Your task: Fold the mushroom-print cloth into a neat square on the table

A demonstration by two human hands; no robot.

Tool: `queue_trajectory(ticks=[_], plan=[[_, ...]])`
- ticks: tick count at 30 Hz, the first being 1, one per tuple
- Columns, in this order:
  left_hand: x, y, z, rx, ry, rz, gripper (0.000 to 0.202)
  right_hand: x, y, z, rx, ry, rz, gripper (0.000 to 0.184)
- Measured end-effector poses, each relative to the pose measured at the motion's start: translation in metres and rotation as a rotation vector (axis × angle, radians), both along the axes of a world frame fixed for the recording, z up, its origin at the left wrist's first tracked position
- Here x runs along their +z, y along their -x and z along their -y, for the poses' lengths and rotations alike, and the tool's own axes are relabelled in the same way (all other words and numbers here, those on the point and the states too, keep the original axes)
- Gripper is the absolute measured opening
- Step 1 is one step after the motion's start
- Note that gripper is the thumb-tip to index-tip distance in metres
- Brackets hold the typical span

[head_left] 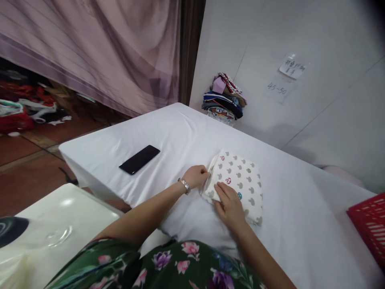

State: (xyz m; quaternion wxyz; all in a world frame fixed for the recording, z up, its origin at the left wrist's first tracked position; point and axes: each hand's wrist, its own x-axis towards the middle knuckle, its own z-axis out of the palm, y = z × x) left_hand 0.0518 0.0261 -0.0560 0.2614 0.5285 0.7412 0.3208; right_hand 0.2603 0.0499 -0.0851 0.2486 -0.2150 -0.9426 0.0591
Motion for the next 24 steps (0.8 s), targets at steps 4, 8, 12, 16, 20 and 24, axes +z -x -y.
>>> queue_trajectory(ticks=[4, 8, 12, 16, 20, 24], plan=[[0.006, 0.001, -0.035, -0.03, 0.053, -0.102, 0.022, 0.001, -0.001, 0.001, -0.009, 0.108, -0.076, 0.046], [0.004, -0.007, -0.062, -0.069, 0.118, -0.098, 0.027, 0.0, -0.003, 0.0, -0.118, 0.392, -0.279, 0.034], [-0.005, -0.011, -0.067, -0.033, 0.082, -0.001, 0.038, 0.01, -0.005, -0.002, -0.283, 0.651, -0.415, 0.032], [-0.016, -0.004, -0.064, 0.012, 0.05, 0.239, 0.044, 0.034, -0.016, -0.016, -0.402, 0.699, -0.467, 0.032], [-0.021, 0.002, -0.064, -0.028, 0.046, 0.294, 0.032, 0.04, -0.04, -0.051, -0.546, 0.438, -0.38, 0.039], [-0.022, 0.004, -0.066, -0.093, 0.048, 0.394, 0.03, 0.008, -0.059, -0.086, -0.637, 0.344, -0.027, 0.056]])
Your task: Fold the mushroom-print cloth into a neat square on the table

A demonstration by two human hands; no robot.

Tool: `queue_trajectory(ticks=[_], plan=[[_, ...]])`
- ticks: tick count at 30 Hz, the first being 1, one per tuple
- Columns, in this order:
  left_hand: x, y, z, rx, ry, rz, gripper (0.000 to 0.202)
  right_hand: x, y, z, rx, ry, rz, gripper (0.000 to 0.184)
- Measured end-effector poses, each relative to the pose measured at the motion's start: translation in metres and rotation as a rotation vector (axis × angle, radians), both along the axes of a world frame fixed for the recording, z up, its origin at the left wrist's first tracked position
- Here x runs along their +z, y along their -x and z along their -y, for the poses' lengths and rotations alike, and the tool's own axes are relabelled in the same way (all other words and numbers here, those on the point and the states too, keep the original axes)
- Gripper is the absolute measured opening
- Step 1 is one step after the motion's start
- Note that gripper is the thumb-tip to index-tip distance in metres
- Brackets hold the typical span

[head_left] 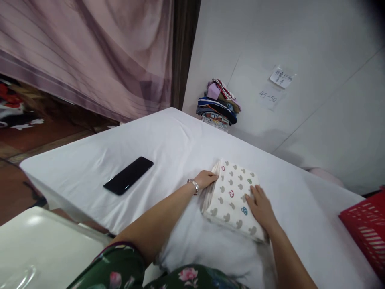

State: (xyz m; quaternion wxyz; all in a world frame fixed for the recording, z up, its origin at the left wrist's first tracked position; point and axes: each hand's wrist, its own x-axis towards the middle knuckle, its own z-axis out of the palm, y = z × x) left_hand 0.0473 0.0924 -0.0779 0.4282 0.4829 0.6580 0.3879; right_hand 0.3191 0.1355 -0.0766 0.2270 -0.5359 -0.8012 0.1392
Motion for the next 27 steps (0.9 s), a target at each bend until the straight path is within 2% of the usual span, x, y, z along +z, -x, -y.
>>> queue_trajectory(ticks=[3, 5, 11, 17, 21, 27], plan=[[0.002, 0.0, -0.001, -0.045, -0.01, 0.033, 0.034, -0.022, -0.006, -0.01, 0.006, 0.069, 0.061, 0.062], [0.004, 0.001, -0.001, -0.031, -0.003, 0.021, 0.03, -0.027, -0.007, -0.01, 0.006, 0.076, 0.074, 0.065], [0.008, 0.004, -0.001, 0.009, 0.109, -0.079, 0.018, -0.023, -0.008, -0.008, -0.001, 0.098, 0.039, 0.064], [0.007, -0.003, 0.001, 0.033, 0.049, -0.155, 0.027, -0.023, -0.009, -0.007, -0.008, 0.112, -0.013, 0.063], [0.01, -0.004, 0.001, 0.104, -0.04, -0.18, 0.023, -0.02, -0.008, -0.005, 0.007, 0.112, -0.069, 0.059], [0.009, 0.004, -0.001, 0.063, 0.063, -0.226, 0.017, -0.014, -0.004, -0.004, -0.002, 0.137, -0.058, 0.061]])
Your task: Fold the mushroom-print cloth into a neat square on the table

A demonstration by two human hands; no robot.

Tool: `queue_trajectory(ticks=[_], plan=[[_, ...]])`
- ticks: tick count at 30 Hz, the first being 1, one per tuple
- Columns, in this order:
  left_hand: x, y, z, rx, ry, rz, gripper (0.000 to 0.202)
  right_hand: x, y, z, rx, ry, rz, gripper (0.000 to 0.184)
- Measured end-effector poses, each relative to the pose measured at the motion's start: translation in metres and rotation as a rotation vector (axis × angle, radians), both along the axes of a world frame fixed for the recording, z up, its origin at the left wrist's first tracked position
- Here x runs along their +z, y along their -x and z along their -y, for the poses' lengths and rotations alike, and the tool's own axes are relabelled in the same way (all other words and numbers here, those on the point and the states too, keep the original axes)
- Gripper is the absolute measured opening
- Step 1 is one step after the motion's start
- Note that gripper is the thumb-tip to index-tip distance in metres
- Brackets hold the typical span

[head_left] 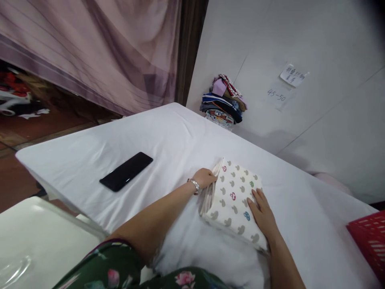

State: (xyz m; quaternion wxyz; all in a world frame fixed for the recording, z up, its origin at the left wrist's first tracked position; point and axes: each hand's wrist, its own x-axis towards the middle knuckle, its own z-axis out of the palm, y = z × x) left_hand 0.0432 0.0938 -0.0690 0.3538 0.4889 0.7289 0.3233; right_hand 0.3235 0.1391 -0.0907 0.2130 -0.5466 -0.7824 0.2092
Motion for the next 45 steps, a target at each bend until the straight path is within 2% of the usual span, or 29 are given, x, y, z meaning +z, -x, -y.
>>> queue_trajectory(ticks=[7, 11, 14, 18, 24, 30, 35, 40, 45], plan=[[-0.005, 0.0, -0.002, 0.152, -0.056, 0.003, 0.032, 0.0, -0.001, 0.0, -0.002, -0.001, 0.023, 0.063], [-0.009, -0.001, -0.003, 0.121, -0.075, 0.013, 0.025, 0.0, -0.001, 0.0, -0.001, 0.0, 0.037, 0.064], [-0.011, -0.006, -0.001, 0.132, -0.192, 0.043, 0.022, -0.002, -0.001, 0.0, 0.006, -0.019, 0.022, 0.063], [-0.014, -0.011, 0.0, 0.068, -0.325, 0.024, 0.025, -0.005, -0.004, -0.002, 0.01, -0.024, -0.011, 0.06], [-0.019, -0.005, -0.003, 0.078, -0.199, 0.007, 0.021, -0.009, -0.006, -0.004, 0.013, -0.045, -0.019, 0.058], [-0.015, -0.012, -0.001, -0.008, -0.308, 0.089, 0.029, -0.006, -0.005, -0.003, -0.003, -0.034, -0.001, 0.06], [-0.017, -0.007, -0.006, 0.037, -0.149, -0.059, 0.023, -0.003, -0.003, -0.003, 0.0, -0.025, 0.012, 0.062], [-0.014, -0.003, -0.007, 0.009, -0.127, -0.083, 0.031, -0.006, -0.005, -0.003, 0.007, -0.034, 0.001, 0.06], [-0.01, -0.005, -0.002, 0.17, -0.21, 0.012, 0.019, -0.006, -0.005, -0.003, 0.007, -0.032, -0.025, 0.058]])
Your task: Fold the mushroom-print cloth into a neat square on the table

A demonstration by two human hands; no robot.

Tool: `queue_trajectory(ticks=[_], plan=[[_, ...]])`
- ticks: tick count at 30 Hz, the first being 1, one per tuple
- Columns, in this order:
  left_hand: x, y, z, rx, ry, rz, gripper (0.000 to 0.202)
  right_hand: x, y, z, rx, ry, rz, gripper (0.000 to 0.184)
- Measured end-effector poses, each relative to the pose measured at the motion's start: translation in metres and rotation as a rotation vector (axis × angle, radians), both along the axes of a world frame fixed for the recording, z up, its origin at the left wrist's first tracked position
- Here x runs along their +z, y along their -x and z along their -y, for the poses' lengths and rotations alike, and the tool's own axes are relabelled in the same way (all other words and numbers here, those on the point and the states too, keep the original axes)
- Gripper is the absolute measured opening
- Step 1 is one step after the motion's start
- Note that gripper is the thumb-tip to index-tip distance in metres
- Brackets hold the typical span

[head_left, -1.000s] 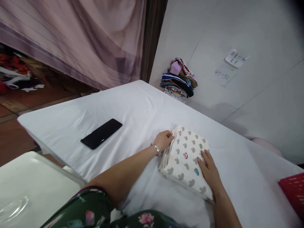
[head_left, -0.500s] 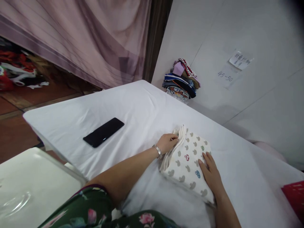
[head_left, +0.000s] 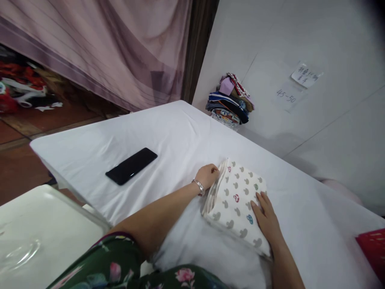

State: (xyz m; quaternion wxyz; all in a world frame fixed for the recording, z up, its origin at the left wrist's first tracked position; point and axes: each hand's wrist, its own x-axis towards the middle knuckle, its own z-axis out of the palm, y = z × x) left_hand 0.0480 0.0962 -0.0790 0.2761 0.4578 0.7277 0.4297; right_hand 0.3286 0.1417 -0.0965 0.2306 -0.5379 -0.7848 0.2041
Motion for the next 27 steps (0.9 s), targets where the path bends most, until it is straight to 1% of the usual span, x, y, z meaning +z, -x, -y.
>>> queue_trajectory(ticks=[1, 3, 5, 7, 9, 11, 13, 15, 18, 21, 24, 27], plan=[[0.0, 0.0, 0.0, 0.011, -0.037, 0.007, 0.018, 0.0, 0.0, 0.0, 0.0, 0.003, 0.008, 0.059], [-0.001, -0.001, 0.0, -0.018, -0.075, 0.005, 0.018, 0.001, 0.0, 0.0, 0.003, 0.006, 0.029, 0.06], [-0.002, -0.001, 0.0, -0.071, -0.049, -0.004, 0.023, 0.001, 0.001, 0.001, 0.005, 0.007, 0.044, 0.061], [-0.001, -0.001, 0.0, -0.107, 0.001, 0.004, 0.031, 0.002, 0.002, 0.001, 0.004, 0.0, 0.049, 0.061], [0.001, -0.002, 0.0, -0.135, 0.016, 0.023, 0.037, 0.002, 0.002, 0.001, 0.01, -0.01, 0.048, 0.061], [0.002, -0.003, 0.001, -0.15, 0.011, 0.037, 0.036, 0.002, 0.003, 0.001, 0.018, -0.015, 0.043, 0.06], [0.002, -0.004, 0.0, -0.129, 0.019, 0.067, 0.028, 0.001, 0.003, 0.0, 0.02, -0.015, 0.032, 0.06], [0.001, -0.004, -0.002, -0.078, 0.031, 0.132, 0.023, 0.0, 0.003, 0.0, 0.021, -0.008, 0.02, 0.061], [-0.002, -0.002, -0.005, -0.028, 0.063, 0.165, 0.022, -0.001, 0.003, 0.0, 0.024, 0.012, 0.005, 0.061], [-0.002, 0.002, -0.009, -0.051, 0.125, 0.114, 0.029, -0.002, 0.003, 0.0, 0.011, 0.028, -0.011, 0.061], [0.003, 0.005, -0.016, -0.069, 0.148, 0.067, 0.036, -0.002, 0.004, 0.0, 0.015, 0.013, -0.021, 0.06], [0.012, 0.005, -0.029, -0.078, 0.182, 0.033, 0.031, -0.003, 0.005, 0.0, 0.023, -0.005, -0.012, 0.06]])
